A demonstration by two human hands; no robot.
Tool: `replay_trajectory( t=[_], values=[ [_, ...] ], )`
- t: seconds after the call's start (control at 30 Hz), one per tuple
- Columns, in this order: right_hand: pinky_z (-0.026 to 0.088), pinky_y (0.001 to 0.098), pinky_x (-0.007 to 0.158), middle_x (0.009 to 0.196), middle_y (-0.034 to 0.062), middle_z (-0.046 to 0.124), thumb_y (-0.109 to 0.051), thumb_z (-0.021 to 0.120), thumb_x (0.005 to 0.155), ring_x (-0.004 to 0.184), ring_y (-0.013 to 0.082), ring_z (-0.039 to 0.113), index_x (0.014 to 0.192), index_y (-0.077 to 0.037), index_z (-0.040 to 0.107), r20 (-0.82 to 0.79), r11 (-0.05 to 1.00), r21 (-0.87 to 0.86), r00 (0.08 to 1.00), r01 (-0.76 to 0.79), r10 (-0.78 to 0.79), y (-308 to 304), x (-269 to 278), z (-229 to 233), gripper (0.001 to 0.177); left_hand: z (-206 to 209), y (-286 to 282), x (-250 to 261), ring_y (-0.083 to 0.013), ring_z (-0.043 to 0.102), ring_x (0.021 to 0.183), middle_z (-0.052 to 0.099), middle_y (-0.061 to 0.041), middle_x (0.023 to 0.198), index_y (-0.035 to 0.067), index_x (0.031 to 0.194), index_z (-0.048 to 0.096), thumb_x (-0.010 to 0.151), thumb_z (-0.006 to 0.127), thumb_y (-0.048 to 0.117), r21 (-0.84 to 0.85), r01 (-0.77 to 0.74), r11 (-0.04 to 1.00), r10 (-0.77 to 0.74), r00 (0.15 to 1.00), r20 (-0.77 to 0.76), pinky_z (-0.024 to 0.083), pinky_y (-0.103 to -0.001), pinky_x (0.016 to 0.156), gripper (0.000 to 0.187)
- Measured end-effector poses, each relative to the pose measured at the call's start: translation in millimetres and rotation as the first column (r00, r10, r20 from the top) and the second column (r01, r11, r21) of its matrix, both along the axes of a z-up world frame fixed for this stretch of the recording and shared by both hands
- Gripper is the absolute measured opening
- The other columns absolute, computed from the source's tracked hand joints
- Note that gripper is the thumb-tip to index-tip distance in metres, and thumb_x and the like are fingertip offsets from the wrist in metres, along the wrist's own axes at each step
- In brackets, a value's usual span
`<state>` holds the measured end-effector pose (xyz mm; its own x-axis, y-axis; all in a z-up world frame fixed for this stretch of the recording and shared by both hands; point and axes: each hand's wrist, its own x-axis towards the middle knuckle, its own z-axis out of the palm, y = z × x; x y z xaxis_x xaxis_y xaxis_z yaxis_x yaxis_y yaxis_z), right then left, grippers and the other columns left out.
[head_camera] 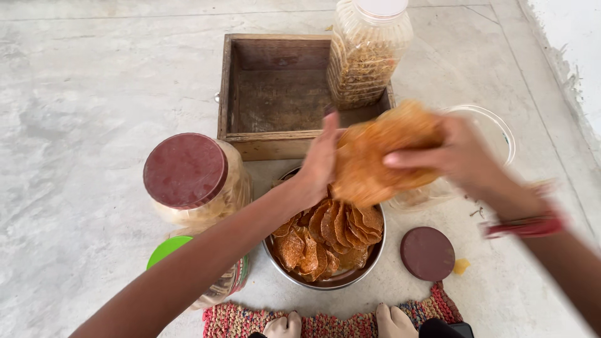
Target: The person opens a plastic container with a green lid and places it aside. They then open a second container with a maroon lid and transfer dried orange slices from the container to a metal plate. The person handles the slices one by one, placing them onto the plate.
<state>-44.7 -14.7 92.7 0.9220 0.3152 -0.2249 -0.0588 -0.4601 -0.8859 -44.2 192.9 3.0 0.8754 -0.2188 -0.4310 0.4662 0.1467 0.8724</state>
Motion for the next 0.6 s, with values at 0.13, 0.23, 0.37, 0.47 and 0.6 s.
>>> replay_trajectory(
  t=[0.13, 0.23, 0.37, 0.47, 0.6],
  values=[
    [0.064, 0.0420, 0.092, 0.114, 0.0137, 0.077, -0.014, 0.081, 0.072, 0.100, 0.0253, 0.078, 0.120, -0.004, 0.067, -0.297, 0.984, 0.180, 0.953, -0.006, 0.060, 29, -11, -70, 0.050, -19, 37, -11, -0.0498, 0.045, 0.135, 0.035, -0.034, 0.150, 0.012, 0.150, 0.053, 0.100, 0.014, 0.070, 0.348, 0.082, 0.934, 0.022, 0.958, -0.285, 0.047, -0.063, 0.109, 0.087],
    [0.063, 0.0408, 0.094, 0.122, 0.0148, 0.074, -0.010, 0.082, 0.073, 0.106, 0.0242, 0.076, 0.126, -0.003, 0.063, -0.554, 0.966, 0.201, 0.832, 0.162, -0.024, 44, -17, -119, 0.056, -33, 45, -19, -0.0355, 0.049, 0.137, 0.044, -0.020, 0.154, 0.009, 0.153, 0.033, 0.098, 0.025, 0.067, 0.451, 0.277, 0.848, -0.134, 0.936, -0.324, 0.039, -0.068, 0.111, 0.080],
    [0.060, 0.0494, 0.089, 0.122, 0.0146, 0.072, -0.017, 0.081, 0.071, 0.108, 0.0326, 0.075, 0.130, -0.002, 0.060, -0.573, 0.984, 0.057, 0.813, 0.168, -0.105, 35, -24, -163, 0.064, -52, 44, -27, -0.0411, 0.056, 0.132, 0.046, -0.027, 0.148, 0.003, 0.148, 0.040, 0.100, 0.030, 0.061, 0.498, 0.396, 0.771, -0.271, 0.912, -0.307, 0.049, -0.057, 0.109, 0.076],
    [0.058, 0.0390, 0.100, 0.122, 0.0103, 0.074, -0.043, 0.079, 0.075, 0.113, 0.0249, 0.074, 0.132, -0.006, 0.066, -0.234, 0.959, -0.226, 0.965, -0.172, 0.118, 25, -27, -181, 0.069, -63, 44, -27, -0.0470, 0.055, 0.132, 0.045, -0.038, 0.142, -0.004, 0.149, 0.042, 0.106, 0.032, 0.062, 0.594, 0.479, 0.647, -0.390, 0.876, -0.282, 0.044, -0.052, 0.112, 0.080],
    [0.050, 0.0483, 0.096, 0.120, 0.0212, 0.065, -0.057, 0.079, 0.077, 0.110, 0.0321, 0.062, 0.133, 0.002, 0.059, 0.238, 0.904, -0.403, 0.937, -0.145, 0.257, 18, -39, -187, 0.084, -66, 39, -33, -0.0493, 0.035, 0.142, 0.020, -0.033, 0.157, 0.010, 0.160, 0.024, 0.102, 0.039, 0.059, 0.751, 0.453, 0.480, -0.440, 0.865, -0.241, 0.040, -0.054, 0.116, 0.077]
  ],
)
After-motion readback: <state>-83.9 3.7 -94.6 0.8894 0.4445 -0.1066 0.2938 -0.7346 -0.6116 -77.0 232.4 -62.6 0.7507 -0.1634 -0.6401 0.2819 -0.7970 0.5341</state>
